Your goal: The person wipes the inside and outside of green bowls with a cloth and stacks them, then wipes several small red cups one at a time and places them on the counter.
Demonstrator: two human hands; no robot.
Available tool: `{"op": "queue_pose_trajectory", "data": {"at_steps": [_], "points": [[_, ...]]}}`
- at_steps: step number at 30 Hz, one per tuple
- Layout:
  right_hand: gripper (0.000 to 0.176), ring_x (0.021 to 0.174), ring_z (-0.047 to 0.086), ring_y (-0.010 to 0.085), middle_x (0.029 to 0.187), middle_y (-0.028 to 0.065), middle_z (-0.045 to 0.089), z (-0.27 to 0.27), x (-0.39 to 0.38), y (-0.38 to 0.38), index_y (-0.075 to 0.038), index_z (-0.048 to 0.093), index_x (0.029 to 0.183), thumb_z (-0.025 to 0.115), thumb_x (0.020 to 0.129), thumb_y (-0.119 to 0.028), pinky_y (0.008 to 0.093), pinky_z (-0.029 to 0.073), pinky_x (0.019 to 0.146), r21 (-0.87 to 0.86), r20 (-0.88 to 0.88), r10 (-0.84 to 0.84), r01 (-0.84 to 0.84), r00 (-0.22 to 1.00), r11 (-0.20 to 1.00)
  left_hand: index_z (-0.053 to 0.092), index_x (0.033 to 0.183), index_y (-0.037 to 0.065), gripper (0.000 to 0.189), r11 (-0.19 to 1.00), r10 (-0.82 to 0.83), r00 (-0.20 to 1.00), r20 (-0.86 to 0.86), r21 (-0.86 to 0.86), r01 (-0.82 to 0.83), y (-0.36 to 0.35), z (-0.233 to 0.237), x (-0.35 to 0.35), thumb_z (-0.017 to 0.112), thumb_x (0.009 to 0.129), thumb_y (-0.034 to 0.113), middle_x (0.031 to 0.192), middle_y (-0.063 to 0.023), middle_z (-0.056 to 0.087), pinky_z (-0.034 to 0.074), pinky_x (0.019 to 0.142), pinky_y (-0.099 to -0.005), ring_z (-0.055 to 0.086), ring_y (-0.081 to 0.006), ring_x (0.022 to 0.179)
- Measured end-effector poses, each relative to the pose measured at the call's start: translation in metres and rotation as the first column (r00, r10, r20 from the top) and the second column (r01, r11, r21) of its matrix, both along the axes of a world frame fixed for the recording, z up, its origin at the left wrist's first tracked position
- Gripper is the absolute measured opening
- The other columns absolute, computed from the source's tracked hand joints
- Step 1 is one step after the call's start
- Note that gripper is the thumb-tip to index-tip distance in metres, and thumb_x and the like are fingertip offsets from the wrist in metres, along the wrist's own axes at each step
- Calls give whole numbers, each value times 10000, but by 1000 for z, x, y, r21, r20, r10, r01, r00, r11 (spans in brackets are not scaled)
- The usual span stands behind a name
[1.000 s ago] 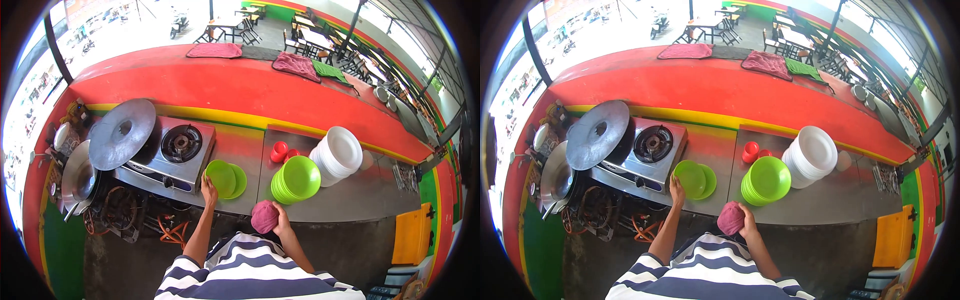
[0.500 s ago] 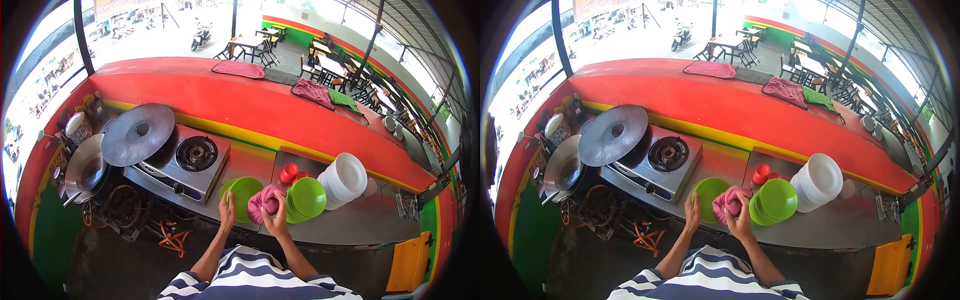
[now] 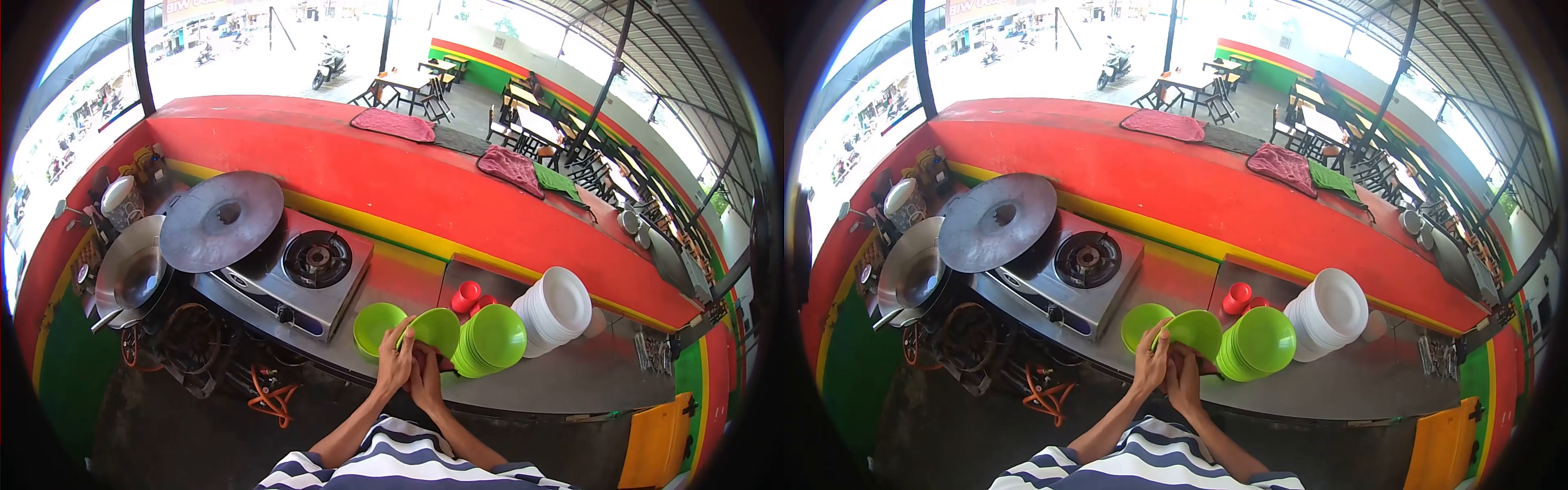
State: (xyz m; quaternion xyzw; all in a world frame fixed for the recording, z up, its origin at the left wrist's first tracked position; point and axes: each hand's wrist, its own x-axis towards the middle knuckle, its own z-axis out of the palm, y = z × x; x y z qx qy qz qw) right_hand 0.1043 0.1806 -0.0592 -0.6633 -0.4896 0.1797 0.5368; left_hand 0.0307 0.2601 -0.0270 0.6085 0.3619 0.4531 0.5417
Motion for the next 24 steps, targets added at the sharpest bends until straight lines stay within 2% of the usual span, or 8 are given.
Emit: {"op": "queue_pose_trajectory", "data": {"at_steps": [2,3,6,8,9,12,17,24], "points": [[335,1163,521,239,1186,145,548,20,-6,2,-7,432,1296,483,1047,-225,358,416,1004,28,-559,-11,32,829,999,619,1302,66,421,997,-57,998,25,-42,58,-10,0,10,496,1041,374,1130,-176,619,439,966,-363,592,-269,1084],[300,1182,498,161,1197,99,535,13,1,6,-12,428,1289,440,1070,-216,302,419,1005,160,-573,28,79,819,984,630,1291,82,380,996,-75,997,25,-47,76,-15,3,15,534,1027,338,1050,-190,636,463,928,-372,601,-292,1011],[329,1131,532,205,1223,122,534,6,24,11,-15,439,1297,514,1039,-206,338,420,997,265,-456,-94,236,885,935,632,1288,77,384,991,-130,991,19,-26,131,-23,7,25,532,1028,341,974,-182,651,479,904,-376,606,-280,973],[391,1146,533,242,1224,143,538,22,40,12,-8,439,1296,596,990,-195,368,414,1006,309,-34,-325,319,945,896,633,1292,80,376,989,-136,990,45,-48,138,-27,8,26,538,1027,329,926,-176,654,493,876,-368,611,-263,937],[426,1153,534,261,1225,153,540,29,49,13,-5,439,1295,637,966,-189,382,411,1011,358,184,-415,333,891,872,632,1294,81,374,989,-134,990,49,-51,137,-27,16,22,539,1027,325,935,-175,653,494,870,-363,612,-258,930],[531,1123,558,346,1212,203,550,25,69,19,-7,428,1303,728,892,-157,435,427,987,483,401,-403,184,823,856,632,1297,87,361,998,-67,995,70,6,67,-23,27,14,545,1025,308,982,-166,640,496,839,-346,610,-239,888],[459,1104,575,403,1148,212,599,51,53,18,-15,540,1219,736,816,-113,467,457,965,330,499,-272,109,823,938,638,1289,95,330,996,21,999,30,86,-23,-17,45,-4,566,1014,263,1001,-155,614,483,875,-353,615,-257,966],[414,1065,601,411,1103,235,613,47,36,-21,-23,541,1204,698,836,-128,453,491,900,121,267,-105,75,958,990,649,1264,61,323,973,-59,998,-5,225,59,-33,71,6,591,991,224,1083,-175,609,466,915,-372,602,-285,1022]]}}
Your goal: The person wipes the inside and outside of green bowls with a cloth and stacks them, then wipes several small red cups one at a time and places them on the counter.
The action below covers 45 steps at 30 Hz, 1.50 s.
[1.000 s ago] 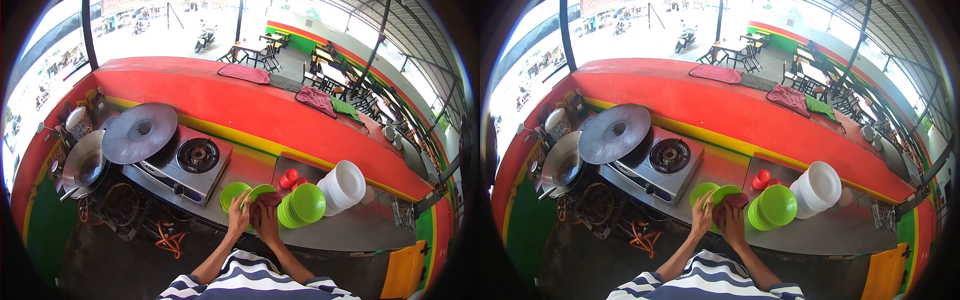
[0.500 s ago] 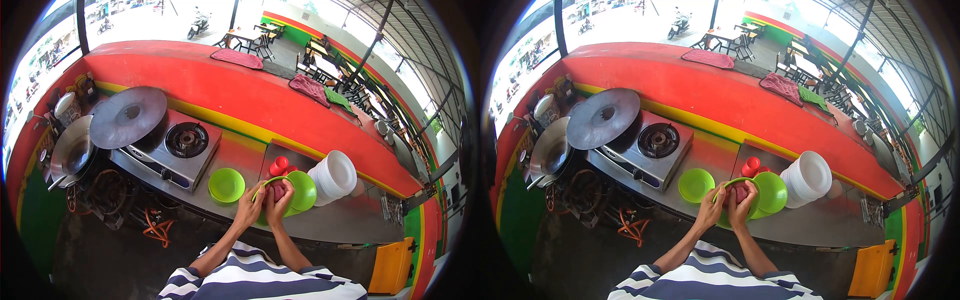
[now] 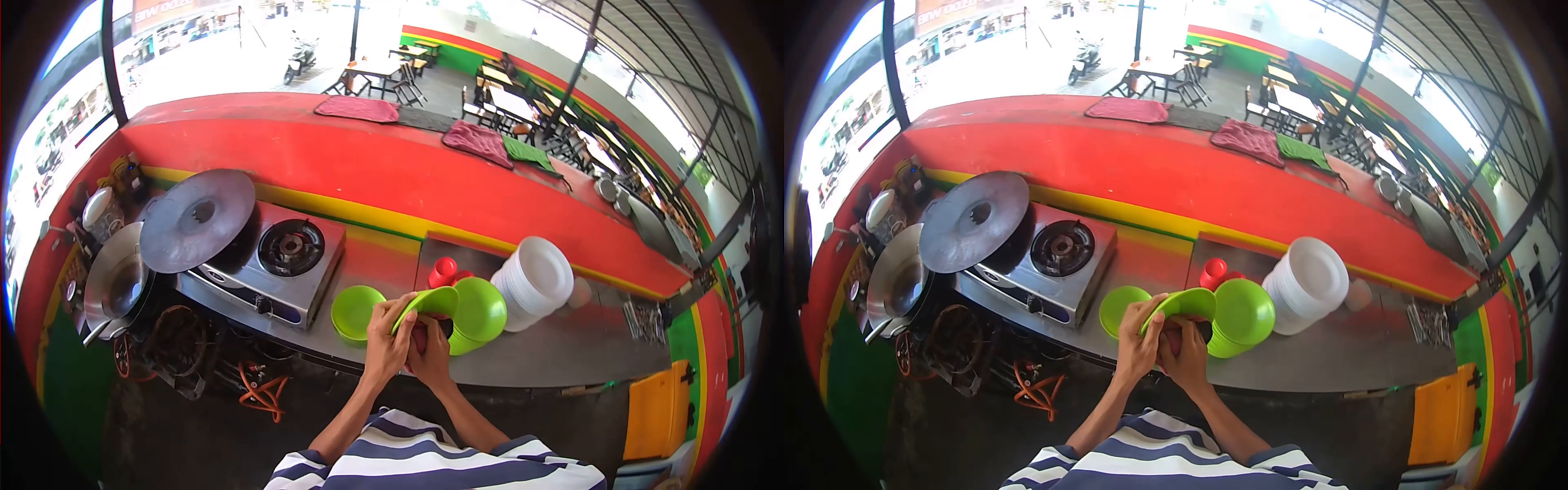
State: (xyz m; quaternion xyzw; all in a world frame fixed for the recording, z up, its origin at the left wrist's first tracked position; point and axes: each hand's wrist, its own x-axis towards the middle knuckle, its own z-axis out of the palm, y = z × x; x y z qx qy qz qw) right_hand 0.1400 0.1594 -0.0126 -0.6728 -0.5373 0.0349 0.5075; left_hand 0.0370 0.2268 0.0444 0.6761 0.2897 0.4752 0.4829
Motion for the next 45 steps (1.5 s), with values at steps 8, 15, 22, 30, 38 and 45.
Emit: {"op": "queue_pose_trajectory", "data": {"at_steps": [8,15,22,30,38,45], "points": [[219,1014,574,129,1087,45,578,27,12,-49,-52,528,1197,540,994,-130,284,470,904,237,-886,187,67,425,969,624,1298,59,360,995,-100,993,60,-7,101,-65,-1,43,529,1029,279,1086,-183,595,463,903,-379,579,-289,1024],[230,966,562,126,1056,39,559,35,61,-118,-60,520,1173,512,998,-209,289,464,894,454,-853,227,455,469,766,583,1325,25,426,985,-158,981,-114,-91,148,-148,-2,53,461,1061,337,1079,-157,607,421,949,-335,558,-215,999],[199,1074,488,140,1130,51,504,59,140,-224,-41,508,1150,518,990,-158,289,373,977,592,-483,-228,507,846,627,577,1315,28,445,990,-77,993,84,-110,86,-198,-7,59,449,1061,371,979,-138,602,460,856,-359,582,-219,928],[554,1214,513,285,1287,161,519,42,135,-291,-6,489,1308,742,839,-157,386,382,1054,286,47,-90,73,995,956,470,1361,23,469,965,-178,983,36,-190,182,-264,12,64,434,1066,385,928,-42,577,448,774,-251,517,-80,824],[638,1043,660,286,1136,183,662,32,157,-331,-7,533,1284,832,753,-194,380,503,930,73,-140,3,8,990,997,594,1218,-11,367,996,-87,992,-86,-25,85,-321,5,68,506,1044,299,1049,-129,666,471,880,-305,622,-178,976],[469,971,661,168,1033,118,701,14,154,-364,9,604,1184,801,815,-203,320,522,871,121,-514,-2,75,858,990,562,1242,-22,412,999,-31,994,104,27,29,-341,8,90,490,1050,335,1070,-102,648,455,888,-289,593,-155,984]]}}
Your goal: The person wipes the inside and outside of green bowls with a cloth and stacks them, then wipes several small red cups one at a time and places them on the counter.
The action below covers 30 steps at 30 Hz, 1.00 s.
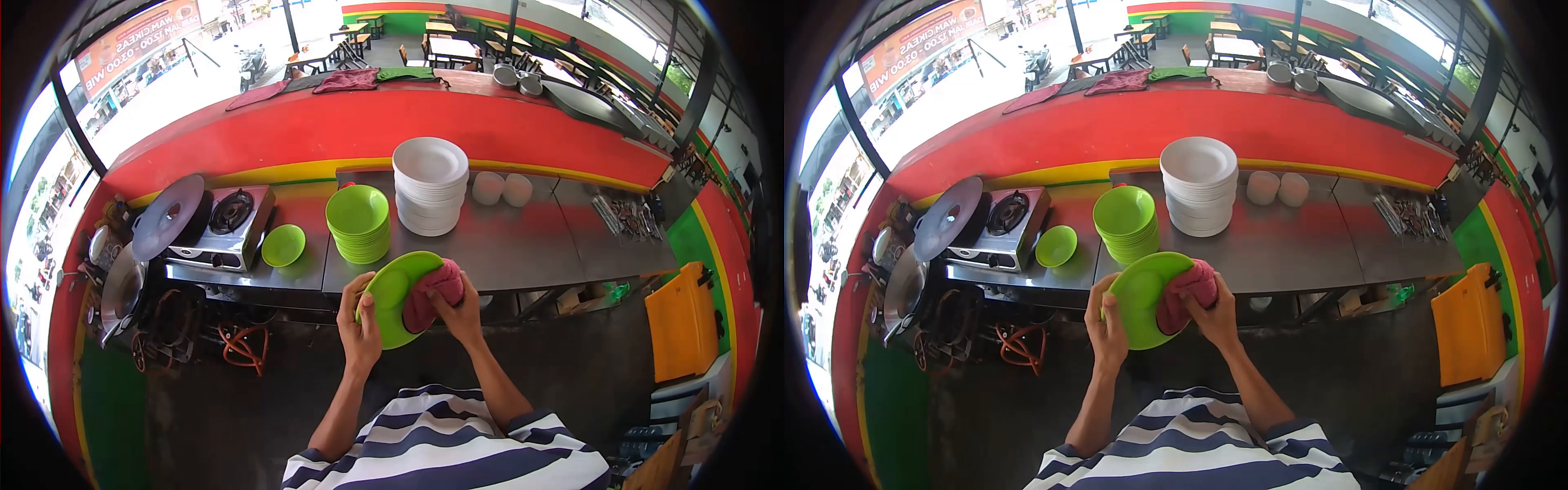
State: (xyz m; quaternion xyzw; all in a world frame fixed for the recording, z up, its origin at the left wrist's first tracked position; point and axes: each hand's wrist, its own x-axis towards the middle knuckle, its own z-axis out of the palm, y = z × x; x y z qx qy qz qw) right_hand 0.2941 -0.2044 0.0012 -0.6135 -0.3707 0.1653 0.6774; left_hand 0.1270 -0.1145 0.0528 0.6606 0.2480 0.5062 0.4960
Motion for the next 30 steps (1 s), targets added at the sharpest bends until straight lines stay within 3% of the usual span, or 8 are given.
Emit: {"op": "queue_pose_trajectory", "data": {"at_steps": [4,7,10,16,20,23,25,30], "points": [[423,979,657,158,1045,109,700,-11,-8,-15,25,612,1170,774,851,-200,315,522,872,38,-185,69,-63,980,997,543,1259,-21,457,1000,-18,1000,-2,7,18,1,-16,5,462,1056,379,1092,-97,633,451,892,-292,579,-158,1003],[433,989,652,155,1056,127,700,-10,-5,-20,30,617,1162,789,831,-189,313,520,875,-8,-146,17,-18,989,1000,533,1262,-16,474,999,-48,996,-74,-13,47,-1,-19,2,436,1061,402,1087,-96,623,448,886,-287,568,-154,1003],[445,975,679,198,1056,151,702,8,3,-17,11,625,1154,803,797,-186,322,521,876,-80,50,-40,44,998,996,526,1261,-10,476,993,-104,980,-172,-81,91,-4,-11,-5,422,1064,410,1067,-91,612,446,880,-281,558,-147,991],[480,944,687,329,1056,158,696,46,11,3,-37,642,1127,832,727,-223,376,531,865,-166,501,162,-89,850,982,554,1231,6,400,960,-278,891,-358,-134,246,8,-11,-19,462,1059,355,939,-122,650,480,826,-298,577,-135,897],[472,948,698,281,1046,142,702,52,6,20,-22,643,1115,836,722,-197,355,533,862,-157,446,240,-189,862,969,557,1223,1,354,958,-288,879,-381,-104,268,29,3,-27,504,1047,304,977,-141,676,484,851,-303,607,-141,910],[445,952,682,197,1031,75,698,29,-3,37,-22,638,1129,827,739,-127,332,524,868,24,126,182,-186,975,982,544,1197,-16,362,980,-186,934,-304,7,197,40,9,-25,494,1048,310,965,-130,675,485,846,-301,620,-150,897],[431,991,661,170,1074,69,685,11,-16,50,-20,624,1157,808,777,-109,315,511,890,165,-86,34,-19,996,986,522,1196,-21,398,993,-107,968,-225,17,114,45,11,-23,481,1049,347,998,-122,658,476,862,-304,615,-160,922],[417,1064,631,159,1156,55,647,-17,-64,72,-36,578,1238,737,852,-50,307,485,943,312,-635,0,257,772,915,438,1245,-23,575,995,94,990,101,13,-96,37,-9,4,416,1032,511,1181,-150,558,424,966,-334,553,-199,1093]]}}
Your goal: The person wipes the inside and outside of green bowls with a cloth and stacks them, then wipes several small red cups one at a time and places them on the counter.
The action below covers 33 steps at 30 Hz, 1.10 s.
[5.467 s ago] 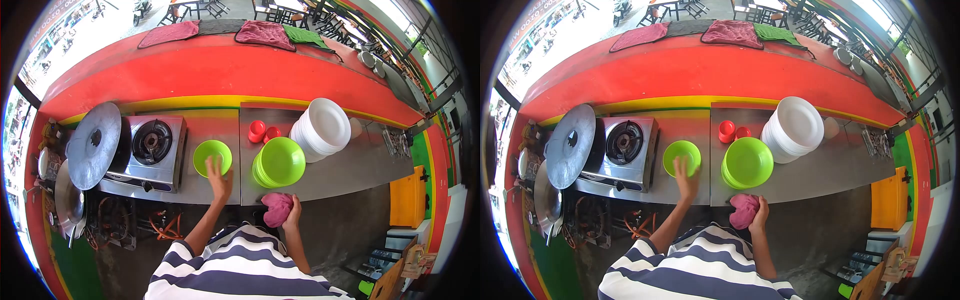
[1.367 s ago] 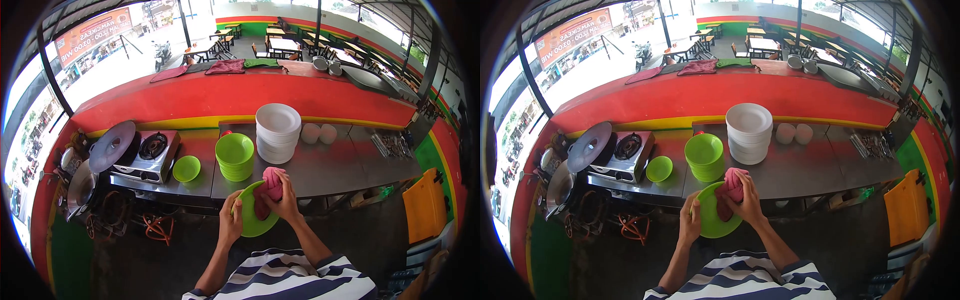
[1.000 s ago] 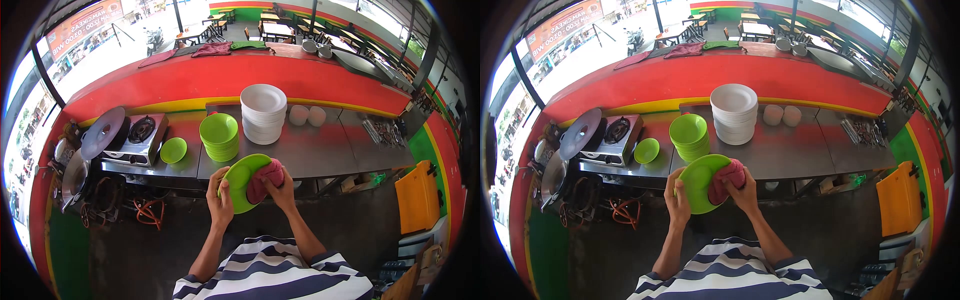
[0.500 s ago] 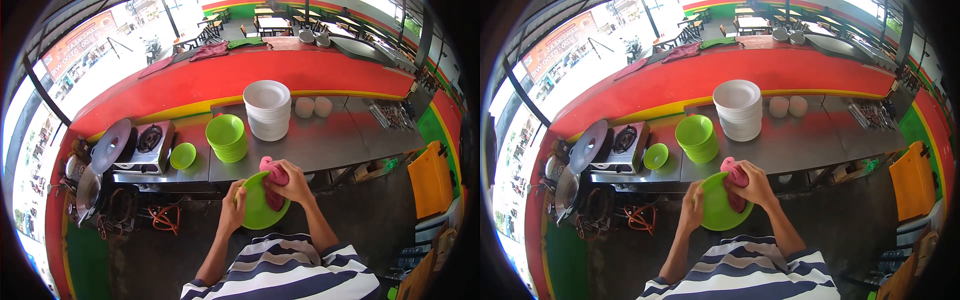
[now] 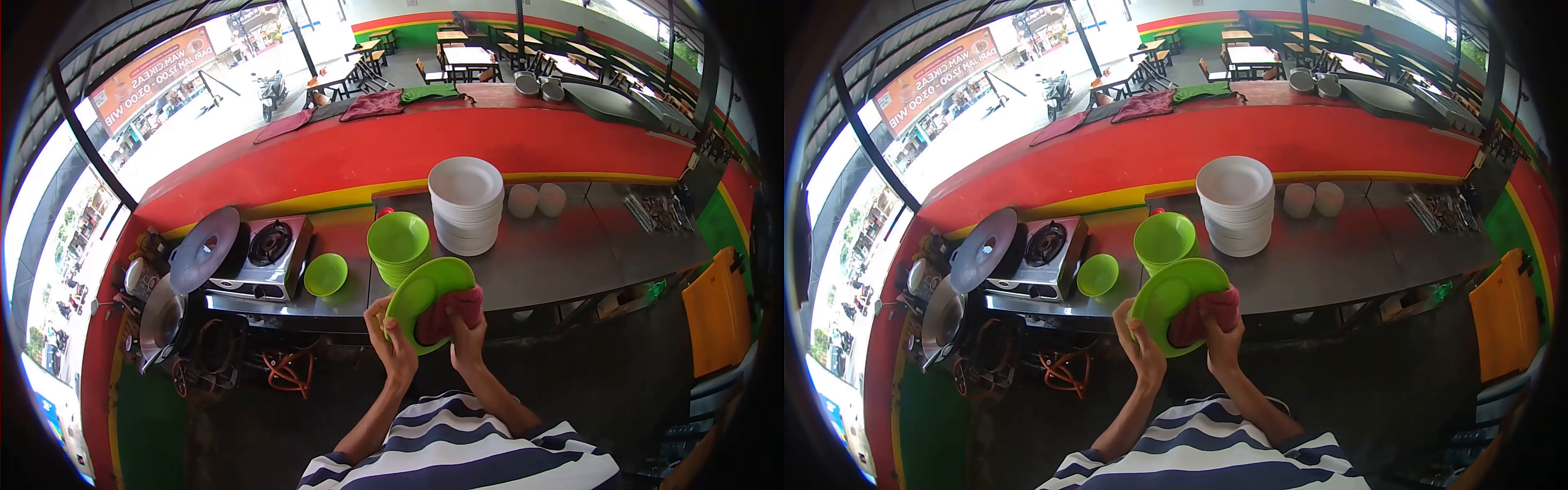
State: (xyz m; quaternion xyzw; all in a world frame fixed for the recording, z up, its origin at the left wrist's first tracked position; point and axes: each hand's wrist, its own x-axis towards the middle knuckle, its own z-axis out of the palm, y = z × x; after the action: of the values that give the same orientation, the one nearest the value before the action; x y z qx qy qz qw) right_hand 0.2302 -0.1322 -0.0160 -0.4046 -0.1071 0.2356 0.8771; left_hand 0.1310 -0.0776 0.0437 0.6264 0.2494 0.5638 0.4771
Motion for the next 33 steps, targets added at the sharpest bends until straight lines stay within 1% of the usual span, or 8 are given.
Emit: {"op": "queue_pose_trajectory", "data": {"at_steps": [4,8,11,17,24,26,29,33], "points": [[441,1071,627,157,1148,53,642,-19,10,-5,-48,568,1270,717,856,-14,304,485,949,-47,-111,31,-36,993,998,418,1270,-15,592,995,58,991,117,-87,-48,-18,-32,17,379,1039,529,1232,-152,528,400,1015,-354,530,-212,1142],[448,1066,629,155,1139,52,644,-34,41,-22,-47,573,1270,705,846,10,308,491,948,-95,1,46,-46,999,994,414,1344,-23,610,969,-141,990,-16,-209,135,-20,-32,10,366,1051,510,1293,-169,538,384,1046,-357,519,-223,1199],[447,1023,644,152,1102,53,663,-31,64,-36,-25,604,1223,708,791,22,303,505,928,-186,213,105,-65,971,980,403,1405,-31,645,886,-367,930,-37,-318,337,-6,-20,-4,379,1048,506,1340,-182,540,385,1053,-351,510,-223,1240],[419,909,674,170,984,92,698,-1,83,-49,-7,646,1061,750,657,-49,314,523,827,-517,590,494,-171,638,839,493,1413,74,541,730,-673,664,-325,-436,527,3,-5,-22,473,1036,460,1273,-124,618,433,1004,-331,560,-181,1146],[425,845,663,201,876,102,676,49,81,-17,-4,641,1002,762,602,-84,344,513,803,-656,701,676,-167,226,736,527,1403,81,482,768,-590,723,-359,-527,364,-6,-26,-23,464,1053,406,1145,-97,672,453,960,-296,577,-135,1053],[419,846,665,201,880,97,674,55,77,-4,-8,644,995,762,600,-85,346,512,802,-658,696,685,-192,216,728,526,1399,66,478,795,-544,756,-364,-512,325,-1,-24,-28,466,1055,392,1150,-102,673,450,968,-298,578,-137,1066],[425,851,686,261,905,115,690,38,73,17,-10,648,1010,806,625,-98,345,516,798,-579,711,624,-234,325,781,529,1389,47,465,844,-454,826,-334,-458,279,15,-17,-35,467,1058,368,1172,-107,671,444,982,-300,576,-139,1089],[435,989,653,201,1064,83,668,1,51,38,-30,620,1137,785,736,-69,324,498,893,-417,487,486,-296,726,859,543,1372,33,430,902,-263,943,-205,-398,165,39,-12,-46,467,1062,322,1206,-135,671,435,995,-311,575,-152,1122]]}}
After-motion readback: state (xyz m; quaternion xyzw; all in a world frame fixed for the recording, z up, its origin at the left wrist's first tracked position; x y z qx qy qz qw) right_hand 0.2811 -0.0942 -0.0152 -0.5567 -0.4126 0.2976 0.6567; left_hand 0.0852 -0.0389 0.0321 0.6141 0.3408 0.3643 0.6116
